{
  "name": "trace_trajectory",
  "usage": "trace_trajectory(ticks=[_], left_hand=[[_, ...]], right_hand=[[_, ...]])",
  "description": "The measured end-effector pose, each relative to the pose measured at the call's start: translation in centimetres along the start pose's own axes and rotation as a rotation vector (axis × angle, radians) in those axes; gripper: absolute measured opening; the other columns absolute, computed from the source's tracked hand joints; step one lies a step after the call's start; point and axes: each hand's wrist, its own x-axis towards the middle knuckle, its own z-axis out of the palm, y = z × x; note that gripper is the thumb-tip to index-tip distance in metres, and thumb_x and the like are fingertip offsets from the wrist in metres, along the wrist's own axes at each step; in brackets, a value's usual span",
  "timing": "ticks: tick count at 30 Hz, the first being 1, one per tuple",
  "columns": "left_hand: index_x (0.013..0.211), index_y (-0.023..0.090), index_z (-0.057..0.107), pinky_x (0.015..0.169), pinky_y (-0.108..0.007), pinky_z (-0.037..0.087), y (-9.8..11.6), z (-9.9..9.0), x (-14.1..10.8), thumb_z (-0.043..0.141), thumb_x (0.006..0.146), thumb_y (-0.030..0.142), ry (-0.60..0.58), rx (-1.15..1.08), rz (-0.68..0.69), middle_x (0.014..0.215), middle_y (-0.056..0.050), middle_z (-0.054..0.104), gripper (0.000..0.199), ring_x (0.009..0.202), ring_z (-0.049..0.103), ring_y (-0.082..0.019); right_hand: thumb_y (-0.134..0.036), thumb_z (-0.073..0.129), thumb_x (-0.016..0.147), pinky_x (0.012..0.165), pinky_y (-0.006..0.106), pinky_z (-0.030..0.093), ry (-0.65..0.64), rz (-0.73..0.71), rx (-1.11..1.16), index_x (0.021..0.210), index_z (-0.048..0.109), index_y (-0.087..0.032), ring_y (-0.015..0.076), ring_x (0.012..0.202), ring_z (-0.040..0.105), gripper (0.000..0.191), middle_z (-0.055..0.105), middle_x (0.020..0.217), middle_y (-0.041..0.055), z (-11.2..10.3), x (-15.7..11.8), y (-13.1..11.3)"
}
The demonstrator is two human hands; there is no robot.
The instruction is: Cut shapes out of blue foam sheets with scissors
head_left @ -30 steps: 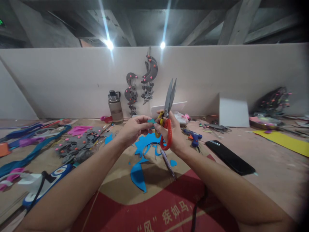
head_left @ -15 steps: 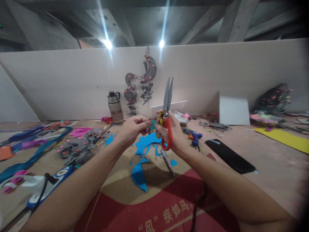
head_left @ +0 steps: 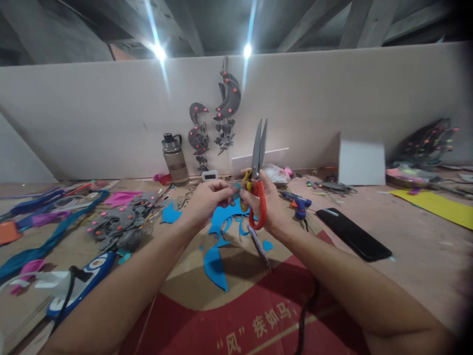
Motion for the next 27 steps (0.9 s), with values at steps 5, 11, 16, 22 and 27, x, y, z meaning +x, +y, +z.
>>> trace_trajectory(ticks=[5, 11, 16, 22, 27], left_hand=[[0.068, 0.015, 0.067, 0.059, -0.024, 0.039, -0.4, 0.0, 0.2, 0.079, 0.071, 0.038, -0.003, -0.011, -0.013, 0.061, -0.002, 0.065, 0.026, 0.056, 0.055, -0.010], [0.070, 0.015, 0.069, 0.058, -0.024, 0.039, -0.5, -0.5, 0.5, 0.081, 0.068, 0.037, -0.006, -0.017, -0.043, 0.061, -0.002, 0.065, 0.025, 0.056, 0.055, -0.010], [0.065, 0.013, 0.067, 0.057, -0.023, 0.040, 1.2, -1.8, 0.8, 0.086, 0.061, 0.033, 0.024, -0.125, -0.046, 0.058, 0.000, 0.061, 0.028, 0.054, 0.055, -0.009], [0.065, 0.012, 0.065, 0.056, -0.021, 0.044, 3.4, -3.5, 0.7, 0.089, 0.057, 0.030, 0.074, -0.252, -0.029, 0.060, 0.001, 0.059, 0.031, 0.053, 0.054, -0.007], [0.071, 0.014, 0.067, 0.056, -0.019, 0.043, 2.7, -2.4, 0.6, 0.088, 0.057, 0.029, 0.145, -0.349, -0.021, 0.065, 0.001, 0.063, 0.029, 0.057, 0.055, -0.007]], right_hand=[[-0.028, 0.069, 0.074, 0.056, 0.026, 0.042, 0.009, 0.015, -0.050, 0.102, 0.050, -0.022, 0.0103, 0.061, 0.049, 0.034, 0.052, 0.075, -0.0053, -0.1, 0.1, 0.2], [-0.036, 0.072, 0.076, 0.058, 0.026, 0.042, -0.037, 0.020, -0.027, 0.100, 0.051, -0.024, 0.0110, 0.064, 0.048, 0.035, 0.051, 0.078, -0.0036, 0.1, 0.0, 0.1], [-0.045, 0.070, 0.082, 0.062, 0.027, 0.042, -0.102, 0.025, -0.081, 0.101, 0.053, -0.026, 0.0131, 0.067, 0.046, 0.032, 0.046, 0.073, -0.0037, 0.2, -0.2, 0.1], [-0.051, 0.066, 0.085, 0.051, 0.026, 0.037, -0.162, 0.126, -0.017, 0.109, 0.053, -0.026, 0.0120, 0.058, 0.043, 0.036, 0.044, 0.071, -0.0041, 0.3, -0.6, 1.4], [-0.044, 0.072, 0.081, 0.053, 0.025, 0.038, -0.091, 0.070, 0.007, 0.108, 0.056, -0.023, 0.0102, 0.058, 0.045, 0.038, 0.049, 0.070, -0.0053, 0.4, -0.5, 1.1]])
